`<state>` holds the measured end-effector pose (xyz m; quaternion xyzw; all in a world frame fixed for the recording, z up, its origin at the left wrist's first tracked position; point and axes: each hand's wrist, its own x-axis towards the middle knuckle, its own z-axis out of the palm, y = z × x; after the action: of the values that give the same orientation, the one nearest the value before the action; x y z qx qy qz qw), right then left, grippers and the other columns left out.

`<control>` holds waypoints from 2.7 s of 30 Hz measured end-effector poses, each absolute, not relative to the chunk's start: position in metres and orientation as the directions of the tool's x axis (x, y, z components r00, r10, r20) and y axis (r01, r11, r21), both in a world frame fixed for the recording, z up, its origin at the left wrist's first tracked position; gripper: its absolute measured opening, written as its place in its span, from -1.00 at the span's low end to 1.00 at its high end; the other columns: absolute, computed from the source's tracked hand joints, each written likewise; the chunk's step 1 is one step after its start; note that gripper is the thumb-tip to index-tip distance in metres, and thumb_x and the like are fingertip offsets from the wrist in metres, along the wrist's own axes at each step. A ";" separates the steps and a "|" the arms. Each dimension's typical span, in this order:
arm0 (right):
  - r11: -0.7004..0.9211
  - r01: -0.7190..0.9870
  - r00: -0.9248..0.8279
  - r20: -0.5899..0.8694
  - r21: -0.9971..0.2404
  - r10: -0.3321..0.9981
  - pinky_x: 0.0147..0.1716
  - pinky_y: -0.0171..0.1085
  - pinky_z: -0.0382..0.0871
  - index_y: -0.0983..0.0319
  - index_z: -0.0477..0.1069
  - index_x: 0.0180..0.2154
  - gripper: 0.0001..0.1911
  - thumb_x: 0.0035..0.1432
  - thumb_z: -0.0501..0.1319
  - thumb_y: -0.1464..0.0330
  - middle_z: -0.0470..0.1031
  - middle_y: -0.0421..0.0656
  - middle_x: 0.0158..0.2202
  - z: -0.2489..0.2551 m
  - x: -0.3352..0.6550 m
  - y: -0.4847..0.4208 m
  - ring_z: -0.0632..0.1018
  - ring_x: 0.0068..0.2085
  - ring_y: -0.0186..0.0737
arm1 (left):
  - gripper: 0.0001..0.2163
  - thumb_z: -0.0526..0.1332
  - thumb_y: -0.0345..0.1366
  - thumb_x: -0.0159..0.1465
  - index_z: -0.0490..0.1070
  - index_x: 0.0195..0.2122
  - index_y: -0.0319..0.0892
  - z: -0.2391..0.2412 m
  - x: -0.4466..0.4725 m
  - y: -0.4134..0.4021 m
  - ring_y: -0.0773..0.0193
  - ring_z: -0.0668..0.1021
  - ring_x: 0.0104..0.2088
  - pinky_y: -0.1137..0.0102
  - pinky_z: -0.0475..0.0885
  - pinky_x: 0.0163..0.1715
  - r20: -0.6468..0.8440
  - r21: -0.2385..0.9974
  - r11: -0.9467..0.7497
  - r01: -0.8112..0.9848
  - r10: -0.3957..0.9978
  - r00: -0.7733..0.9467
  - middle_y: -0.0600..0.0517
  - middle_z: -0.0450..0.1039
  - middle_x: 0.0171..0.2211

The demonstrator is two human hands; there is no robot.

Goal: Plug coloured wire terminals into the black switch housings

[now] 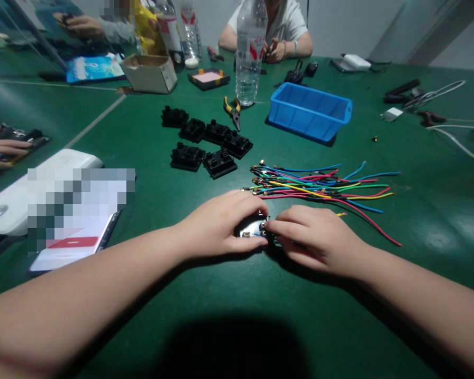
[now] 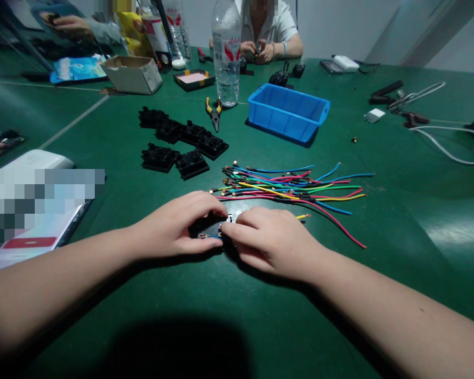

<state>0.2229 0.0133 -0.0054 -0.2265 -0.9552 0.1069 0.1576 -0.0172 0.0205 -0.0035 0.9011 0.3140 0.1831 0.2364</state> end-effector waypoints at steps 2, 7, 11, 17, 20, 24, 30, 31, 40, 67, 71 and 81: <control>0.863 0.408 -0.843 0.240 -0.297 0.481 -0.34 -0.29 0.25 0.22 0.38 -0.05 -0.78 0.28 0.09 0.40 0.53 -0.09 -0.21 -0.003 0.222 0.012 0.46 -0.28 -0.22 | -0.69 0.26 -0.13 0.25 0.34 -0.08 -0.21 -0.003 -0.017 0.021 0.18 0.47 -0.15 0.34 0.36 -0.16 0.182 0.539 -0.692 0.480 0.652 0.736 -0.04 0.46 -0.15; 0.853 0.425 -0.838 0.223 -0.304 0.497 -0.33 -0.29 0.25 0.21 0.38 -0.03 -0.76 0.28 0.09 0.41 0.54 -0.10 -0.19 -0.002 0.220 0.011 0.47 -0.26 -0.24 | -0.70 0.25 -0.15 0.25 0.34 -0.09 -0.20 -0.004 -0.016 0.021 0.19 0.47 -0.17 0.34 0.36 -0.17 0.185 0.538 -0.694 0.479 0.651 0.736 -0.03 0.46 -0.15; 0.869 0.430 -0.845 0.230 -0.244 0.483 -0.35 -0.27 0.26 0.22 0.38 -0.01 -0.74 0.27 0.10 0.38 0.53 -0.06 -0.16 -0.006 0.222 0.011 0.48 -0.26 -0.21 | -0.70 0.25 -0.14 0.25 0.34 -0.08 -0.20 -0.004 -0.016 0.021 0.19 0.47 -0.17 0.34 0.36 -0.17 0.182 0.542 -0.690 0.481 0.654 0.734 -0.04 0.47 -0.15; 0.916 0.347 -0.833 0.383 -0.203 0.400 -0.24 -0.21 0.35 0.21 0.42 -0.02 -0.73 0.24 0.14 0.39 0.50 -0.01 -0.04 -0.005 0.222 0.011 0.47 -0.15 -0.16 | -0.71 0.25 -0.15 0.25 0.35 -0.08 -0.18 -0.004 -0.016 0.021 0.18 0.48 -0.16 0.32 0.38 -0.15 0.181 0.553 -0.681 0.481 0.661 0.728 -0.04 0.48 -0.15; 0.923 0.332 -0.820 0.425 -0.195 0.384 -0.15 -0.13 0.39 0.21 0.44 -0.03 -0.72 0.22 0.14 0.41 0.49 0.01 -0.01 -0.003 0.222 0.011 0.46 -0.08 -0.11 | -0.71 0.25 -0.15 0.24 0.35 -0.09 -0.17 -0.004 -0.016 0.021 0.18 0.49 -0.17 0.32 0.38 -0.14 0.187 0.560 -0.677 0.478 0.665 0.723 -0.04 0.48 -0.15; 0.932 0.304 -0.830 0.425 -0.197 0.360 -0.15 -0.12 0.44 0.25 0.44 -0.02 -0.71 0.21 0.14 0.43 0.53 0.00 -0.07 -0.001 0.221 0.011 0.47 -0.11 -0.11 | -0.71 0.25 -0.14 0.25 0.35 -0.09 -0.19 -0.004 -0.016 0.021 0.19 0.48 -0.17 0.34 0.37 -0.15 0.198 0.550 -0.692 0.467 0.651 0.732 -0.03 0.48 -0.16; 0.941 0.273 -0.824 0.455 -0.202 0.336 -0.09 -0.12 0.46 0.29 0.43 0.00 -0.68 0.20 0.15 0.46 0.56 0.00 -0.03 -0.001 0.220 0.011 0.52 -0.08 -0.12 | -0.70 0.25 -0.14 0.25 0.36 -0.10 -0.22 -0.003 -0.016 0.022 0.17 0.48 -0.18 0.32 0.37 -0.16 0.192 0.544 -0.693 0.473 0.651 0.735 -0.05 0.48 -0.17; 0.938 0.274 -0.825 0.450 -0.211 0.342 -0.09 -0.12 0.46 0.28 0.43 0.00 -0.68 0.20 0.14 0.46 0.56 0.00 -0.02 -0.001 0.220 0.011 0.53 -0.08 -0.13 | -0.70 0.25 -0.13 0.25 0.36 -0.10 -0.21 -0.003 -0.016 0.022 0.17 0.48 -0.18 0.32 0.37 -0.16 0.188 0.546 -0.692 0.472 0.651 0.735 -0.05 0.48 -0.18; 0.933 0.266 -0.846 0.405 -0.240 0.346 -0.11 -0.15 0.46 0.28 0.42 -0.01 -0.72 0.26 0.12 0.43 0.55 -0.01 0.01 -0.001 0.219 0.013 0.53 -0.08 -0.14 | -0.73 0.25 -0.15 0.25 0.35 -0.12 -0.21 -0.003 -0.015 0.021 0.18 0.47 -0.19 0.33 0.36 -0.18 0.193 0.543 -0.696 0.470 0.648 0.736 -0.03 0.47 -0.19; 0.664 0.697 -0.511 0.463 -0.270 0.724 -0.09 0.02 0.38 0.30 0.46 -0.13 -0.79 0.22 0.13 0.41 0.56 0.00 -0.13 -0.010 0.222 0.019 0.52 -0.10 0.02 | -0.65 0.24 -0.06 0.25 0.37 -0.07 -0.21 0.000 -0.017 0.021 0.16 0.47 -0.16 0.32 0.36 -0.17 0.143 0.564 -0.659 0.498 0.672 0.727 -0.06 0.47 -0.14; 0.651 0.657 -0.429 0.521 -0.380 0.738 -0.13 -0.08 0.39 0.26 0.46 -0.22 -0.83 0.18 0.12 0.47 0.57 -0.07 -0.23 -0.009 0.225 0.020 0.53 -0.18 -0.09 | -0.65 0.11 -0.01 0.32 0.39 -0.10 -0.19 0.004 -0.013 0.019 0.17 0.50 -0.17 0.31 0.37 -0.18 0.144 0.558 -0.640 0.528 0.701 0.698 -0.04 0.50 -0.16; 0.530 0.774 -0.380 0.414 -0.348 0.827 -0.05 0.00 0.32 0.24 0.43 -0.08 -0.75 0.19 0.14 0.40 0.54 -0.01 -0.07 -0.018 0.226 0.029 0.50 -0.03 0.04 | -0.65 0.05 0.01 0.31 0.48 -0.24 -0.13 0.048 0.023 0.034 0.16 0.55 -0.36 0.39 0.27 -0.43 -0.109 0.256 -0.547 0.797 0.803 0.586 -0.01 0.57 -0.34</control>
<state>0.2260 0.0289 -0.0179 -0.4826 -0.8292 0.0480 0.2777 0.0232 0.0335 0.0482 0.8794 0.4549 0.0105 0.1402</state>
